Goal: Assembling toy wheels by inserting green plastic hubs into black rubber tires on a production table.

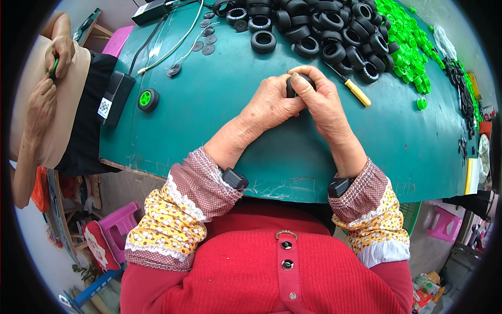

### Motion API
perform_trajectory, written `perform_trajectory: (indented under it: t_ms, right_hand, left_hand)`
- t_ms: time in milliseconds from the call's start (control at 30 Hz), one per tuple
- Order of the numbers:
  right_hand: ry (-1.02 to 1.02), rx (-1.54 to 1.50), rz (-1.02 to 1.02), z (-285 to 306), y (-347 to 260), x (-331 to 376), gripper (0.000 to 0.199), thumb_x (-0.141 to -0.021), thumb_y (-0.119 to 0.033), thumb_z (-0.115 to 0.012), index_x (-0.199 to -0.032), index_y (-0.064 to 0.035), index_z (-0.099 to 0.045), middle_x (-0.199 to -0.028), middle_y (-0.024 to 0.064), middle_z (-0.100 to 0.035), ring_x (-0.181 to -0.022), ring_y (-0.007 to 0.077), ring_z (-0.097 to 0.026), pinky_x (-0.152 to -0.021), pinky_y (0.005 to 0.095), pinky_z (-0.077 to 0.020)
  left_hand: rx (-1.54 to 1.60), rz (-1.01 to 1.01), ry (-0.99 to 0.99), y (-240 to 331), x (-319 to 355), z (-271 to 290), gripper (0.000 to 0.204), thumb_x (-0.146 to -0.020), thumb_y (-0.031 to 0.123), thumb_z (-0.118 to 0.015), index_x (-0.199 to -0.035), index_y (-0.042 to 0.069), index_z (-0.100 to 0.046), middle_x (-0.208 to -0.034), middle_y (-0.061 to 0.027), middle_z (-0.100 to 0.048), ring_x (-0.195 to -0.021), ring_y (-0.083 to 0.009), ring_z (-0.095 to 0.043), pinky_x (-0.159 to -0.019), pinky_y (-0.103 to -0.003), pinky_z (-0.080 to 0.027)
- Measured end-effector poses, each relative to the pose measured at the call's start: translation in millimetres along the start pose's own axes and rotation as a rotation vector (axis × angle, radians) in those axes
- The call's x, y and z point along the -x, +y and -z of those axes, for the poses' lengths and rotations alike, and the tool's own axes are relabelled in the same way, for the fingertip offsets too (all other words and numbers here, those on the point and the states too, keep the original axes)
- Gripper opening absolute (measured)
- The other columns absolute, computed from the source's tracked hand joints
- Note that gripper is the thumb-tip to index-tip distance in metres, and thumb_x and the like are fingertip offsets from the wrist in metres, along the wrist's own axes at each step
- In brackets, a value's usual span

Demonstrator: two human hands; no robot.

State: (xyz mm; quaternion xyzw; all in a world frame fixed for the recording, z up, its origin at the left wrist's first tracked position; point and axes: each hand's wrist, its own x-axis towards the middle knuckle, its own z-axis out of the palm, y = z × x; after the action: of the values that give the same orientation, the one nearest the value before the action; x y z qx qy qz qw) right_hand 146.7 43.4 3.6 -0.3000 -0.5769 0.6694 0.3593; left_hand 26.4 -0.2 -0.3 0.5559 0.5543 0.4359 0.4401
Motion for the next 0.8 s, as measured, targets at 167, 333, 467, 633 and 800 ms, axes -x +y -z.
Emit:
perform_trajectory:
  t_ms: [167,333,467,633,800]
  right_hand:
    - [-0.017,0.041,-0.104,-1.7,-1.1,-6.5,0.029,-0.087,-0.026,-0.051,-0.101,-0.0012,-0.053,-0.079,0.0003,-0.053,-0.065,0.0063,-0.048,-0.055,0.0197,-0.0424]
    - [-0.131,-0.295,-0.15,18.6,-2.7,-7.8,0.034,-0.089,-0.033,-0.046,-0.105,-0.0036,-0.053,-0.083,0.002,-0.054,-0.065,0.0061,-0.05,-0.056,0.019,-0.0422]
    - [-0.132,-0.315,-0.183,30.3,6.0,-8.8,0.036,-0.088,-0.033,-0.048,-0.111,-0.0052,-0.052,-0.092,0.004,-0.057,-0.078,0.009,-0.054,-0.068,0.0224,-0.0462]
    - [-0.123,-0.226,-0.252,28.0,3.9,-8.1,0.032,-0.087,-0.034,-0.051,-0.102,-0.0062,-0.057,-0.087,0.0031,-0.058,-0.077,0.0094,-0.054,-0.064,0.0209,-0.0444]
    - [-0.152,-0.213,-0.239,26.3,4.8,-9.8,0.03,-0.087,-0.034,-0.049,-0.097,-0.006,-0.056,-0.086,0.0027,-0.058,-0.076,0.0097,-0.054,-0.063,0.02,-0.043]
  left_hand:
    - [0.21,0.086,-0.059,2.9,-3.0,8.6,0.022,-0.078,0.017,-0.06,-0.087,-0.002,-0.056,-0.071,-0.0068,-0.06,-0.06,-0.0111,-0.058,-0.055,-0.022,-0.047]
    - [0.562,0.155,-0.12,1.9,-2.9,12.4,0.029,-0.083,0.023,-0.056,-0.098,0.0,-0.051,-0.075,-0.0102,-0.06,-0.063,-0.0159,-0.06,-0.059,-0.023,-0.05]
    - [0.829,0.081,-0.032,-10.4,-7.3,10.5,0.035,-0.088,0.032,-0.047,-0.099,-0.001,-0.05,-0.079,-0.0154,-0.06,-0.061,-0.0194,-0.06,-0.058,-0.027,-0.051]
    - [0.921,0.102,-0.113,-13.8,-7.6,14.5,0.055,-0.091,0.046,-0.026,-0.098,-0.003,-0.051,-0.078,-0.0172,-0.06,-0.058,-0.0222,-0.059,-0.053,-0.028,-0.05]
    - [0.782,0.158,-0.037,-10.7,-5.9,13.7,0.042,-0.091,0.039,-0.037,-0.097,0.0,-0.052,-0.075,-0.0145,-0.06,-0.055,-0.0181,-0.058,-0.051,-0.026,-0.05]
